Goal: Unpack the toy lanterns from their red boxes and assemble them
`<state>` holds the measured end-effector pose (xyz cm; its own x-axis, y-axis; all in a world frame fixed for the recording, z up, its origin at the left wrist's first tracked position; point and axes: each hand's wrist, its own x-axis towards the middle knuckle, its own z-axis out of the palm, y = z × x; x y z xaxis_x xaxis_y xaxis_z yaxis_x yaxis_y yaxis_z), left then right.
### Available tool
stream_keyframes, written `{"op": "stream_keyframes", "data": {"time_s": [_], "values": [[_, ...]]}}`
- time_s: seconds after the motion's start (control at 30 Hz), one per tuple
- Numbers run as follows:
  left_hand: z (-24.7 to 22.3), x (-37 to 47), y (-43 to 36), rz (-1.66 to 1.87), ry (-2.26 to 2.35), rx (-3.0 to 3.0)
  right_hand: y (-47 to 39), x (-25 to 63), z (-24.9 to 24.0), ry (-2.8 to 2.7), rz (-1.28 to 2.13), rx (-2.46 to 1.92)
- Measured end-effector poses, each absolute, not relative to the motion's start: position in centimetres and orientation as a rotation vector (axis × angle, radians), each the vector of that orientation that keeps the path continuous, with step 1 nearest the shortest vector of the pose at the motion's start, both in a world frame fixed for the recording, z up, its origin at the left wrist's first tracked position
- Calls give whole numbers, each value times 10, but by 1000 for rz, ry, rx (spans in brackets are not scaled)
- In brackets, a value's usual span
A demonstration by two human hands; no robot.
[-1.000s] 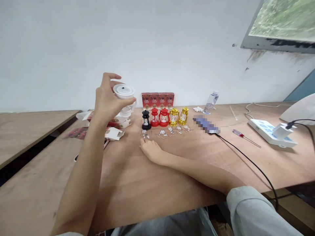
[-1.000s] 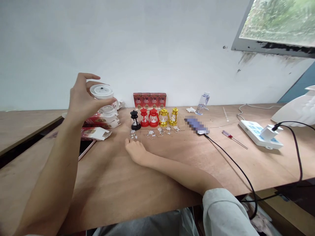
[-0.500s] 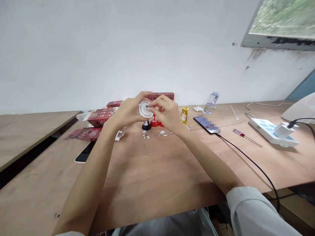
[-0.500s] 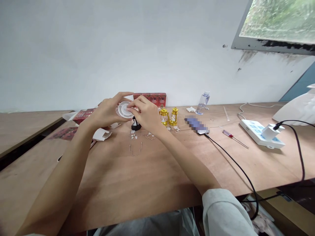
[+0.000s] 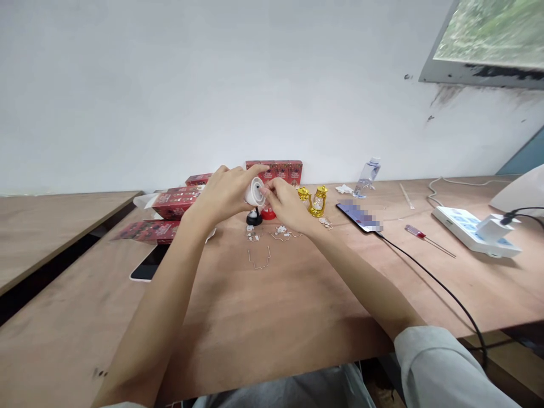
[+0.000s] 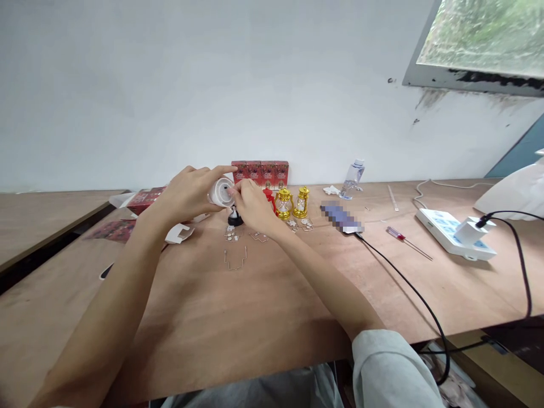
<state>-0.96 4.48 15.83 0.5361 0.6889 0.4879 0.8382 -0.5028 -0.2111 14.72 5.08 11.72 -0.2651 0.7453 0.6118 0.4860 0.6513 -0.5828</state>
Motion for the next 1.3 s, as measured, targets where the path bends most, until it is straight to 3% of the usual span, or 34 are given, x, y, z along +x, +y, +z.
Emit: {"op": "stream_keyframes", "data": {"time_s": [0.17, 0.3, 0.57, 0.9, 1.3], "values": [[157, -38, 59, -488, -1436, -2304, 50, 148, 118, -2001, 496, -976], [156, -57, 64, -707, -1563, -2384, 54, 146, 104, -2446, 528, -1039], [151, -49, 67, -891, -1427, -2449, 62, 130, 66, -2959, 648, -1004], [136, -36, 83, -891, -1231, -2335, 38, 142, 116, -1891, 163, -800], [128, -12, 74, -748, -1065, -2363, 40, 138, 112, -2027, -170, -1082]]}}
